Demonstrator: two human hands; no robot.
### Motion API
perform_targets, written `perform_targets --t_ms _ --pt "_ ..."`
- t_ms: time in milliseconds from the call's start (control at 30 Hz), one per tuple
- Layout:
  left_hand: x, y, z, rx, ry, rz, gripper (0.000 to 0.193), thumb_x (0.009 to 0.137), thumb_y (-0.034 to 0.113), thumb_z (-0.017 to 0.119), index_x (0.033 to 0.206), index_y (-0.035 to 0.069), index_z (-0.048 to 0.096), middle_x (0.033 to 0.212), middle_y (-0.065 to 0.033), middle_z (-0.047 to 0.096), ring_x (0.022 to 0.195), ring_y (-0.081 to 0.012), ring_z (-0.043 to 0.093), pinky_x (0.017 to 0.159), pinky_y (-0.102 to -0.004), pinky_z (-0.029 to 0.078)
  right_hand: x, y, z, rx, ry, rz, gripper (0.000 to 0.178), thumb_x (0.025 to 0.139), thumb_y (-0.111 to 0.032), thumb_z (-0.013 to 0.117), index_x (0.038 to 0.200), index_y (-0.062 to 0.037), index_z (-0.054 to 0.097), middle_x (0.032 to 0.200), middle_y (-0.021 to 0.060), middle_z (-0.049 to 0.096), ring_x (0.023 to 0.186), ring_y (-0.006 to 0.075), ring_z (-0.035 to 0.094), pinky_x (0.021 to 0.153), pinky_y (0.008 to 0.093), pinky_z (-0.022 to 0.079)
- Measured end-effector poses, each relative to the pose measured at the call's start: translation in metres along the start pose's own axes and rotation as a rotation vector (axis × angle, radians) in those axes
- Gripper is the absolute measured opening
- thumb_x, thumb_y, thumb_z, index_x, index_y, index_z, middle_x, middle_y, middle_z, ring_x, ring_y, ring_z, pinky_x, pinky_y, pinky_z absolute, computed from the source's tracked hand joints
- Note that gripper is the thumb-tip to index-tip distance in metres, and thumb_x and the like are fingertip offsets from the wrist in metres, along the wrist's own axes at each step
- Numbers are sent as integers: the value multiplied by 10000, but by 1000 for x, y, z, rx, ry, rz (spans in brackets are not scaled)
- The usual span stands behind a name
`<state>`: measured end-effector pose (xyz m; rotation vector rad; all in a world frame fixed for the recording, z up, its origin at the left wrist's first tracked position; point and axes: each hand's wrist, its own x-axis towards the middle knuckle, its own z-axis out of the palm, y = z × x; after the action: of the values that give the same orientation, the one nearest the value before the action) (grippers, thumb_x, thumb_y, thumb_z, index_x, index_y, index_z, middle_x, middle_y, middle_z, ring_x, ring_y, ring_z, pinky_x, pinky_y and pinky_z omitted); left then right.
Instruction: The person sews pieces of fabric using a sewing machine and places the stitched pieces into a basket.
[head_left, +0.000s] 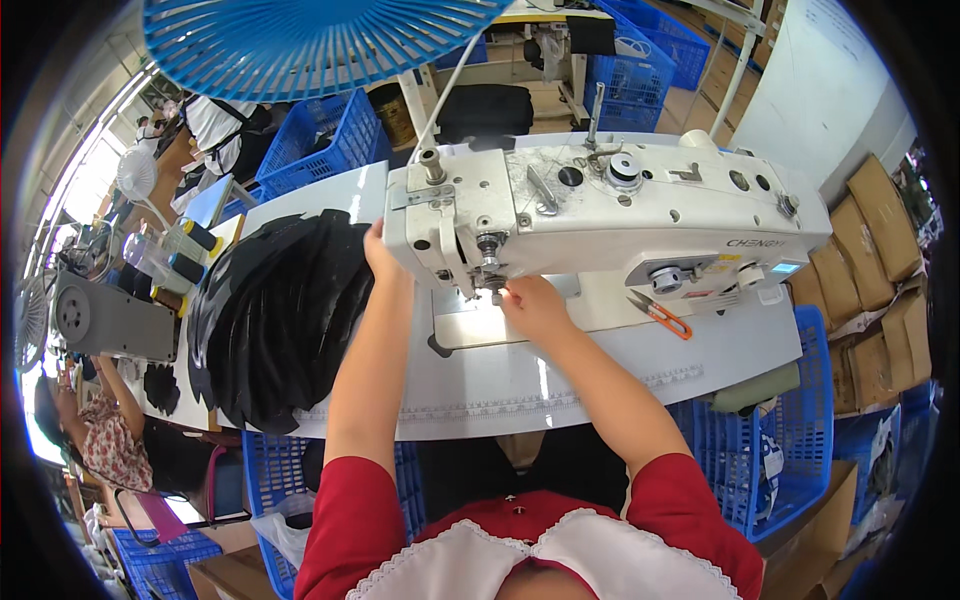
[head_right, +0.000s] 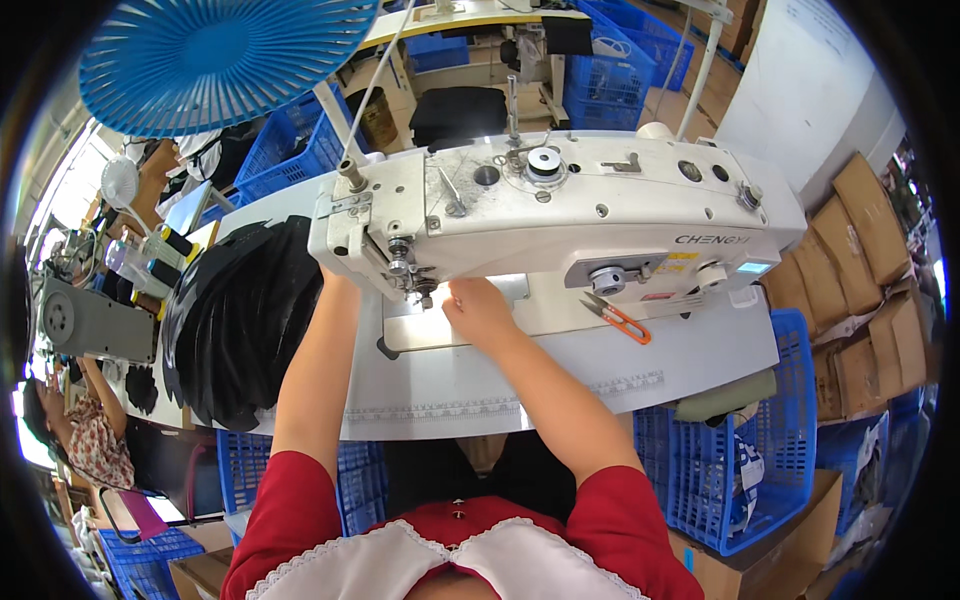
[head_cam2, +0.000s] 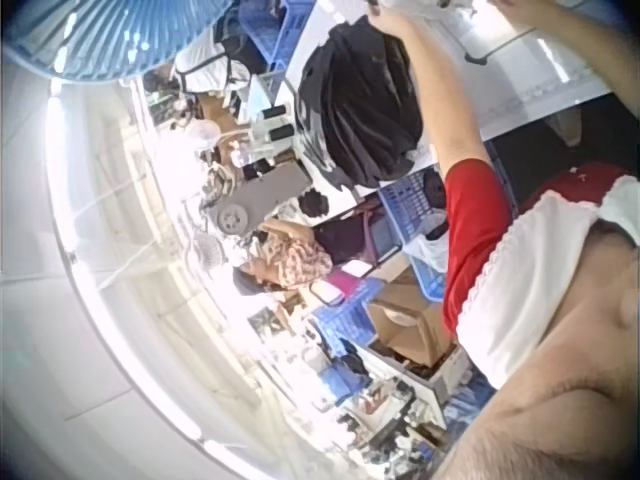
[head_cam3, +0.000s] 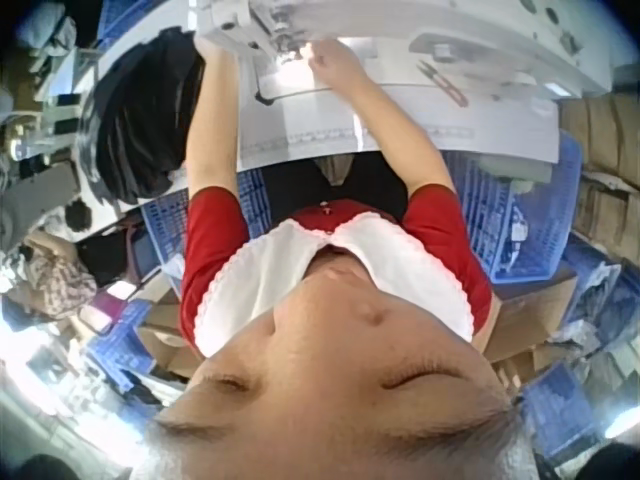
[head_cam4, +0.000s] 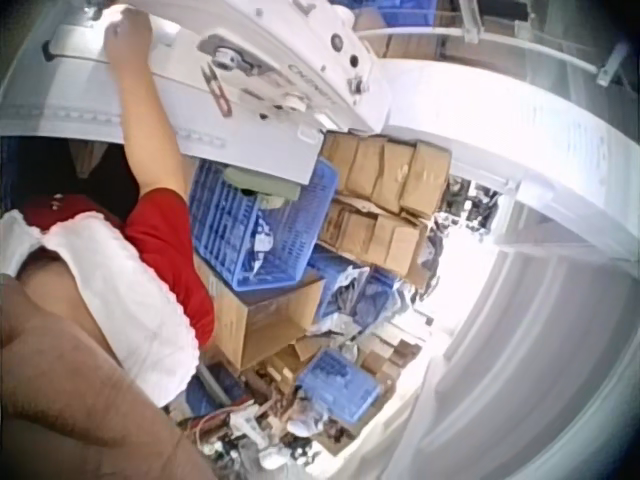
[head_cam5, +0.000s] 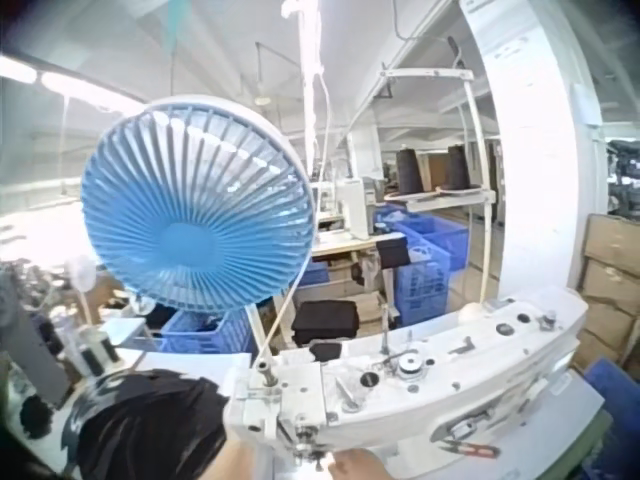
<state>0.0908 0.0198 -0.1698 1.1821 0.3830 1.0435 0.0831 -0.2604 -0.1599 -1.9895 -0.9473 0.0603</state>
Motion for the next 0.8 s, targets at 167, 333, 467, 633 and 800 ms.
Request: perform_targets --t_ms 167,333,467,633,800 --pt "10 7 30 237 -170 56 368 821 62 674 1159 -32 564 1034 -138 646 900 -242 645 754 -364 516 1 -8 9 7 308 -144 158 796 -134 585 727 6 567 741 202 588 779 391 574 703 489 451" --pt "-13 17 16 469 -346 124 340 835 83 660 1144 -29 576 1044 -141 650 919 -244 639 778 -366 513 5 -6 4 -154 12 -32 107 720 -70 584 757 28 606 727 222 614 735 421 598 684 484 476" --pt "-11 26 21 658 -486 168 320 846 99 649 1133 -27 585 1051 -144 653 935 -245 635 797 -368 510 7 -2 10 -226 11 -48 146 764 -94 566 677 21 592 727 225 621 739 399 601 724 484 472" --pt "-27 34 20 887 -672 215 298 860 119 634 1119 -24 597 1061 -147 656 954 -247 629 821 -371 507 13 5 4 -401 -44 -37 94 684 -29 603 752 34 614 837 230 643 852 386 619 834 473 463" --pt "-52 51 7 1099 -872 273 281 873 139 620 1104 -21 609 1070 -150 660 974 -249 624 845 -373 503 10 9 0 -379 -33 -60 188 784 -148 562 654 -19 605 674 186 619 704 373 623 740 488 465"
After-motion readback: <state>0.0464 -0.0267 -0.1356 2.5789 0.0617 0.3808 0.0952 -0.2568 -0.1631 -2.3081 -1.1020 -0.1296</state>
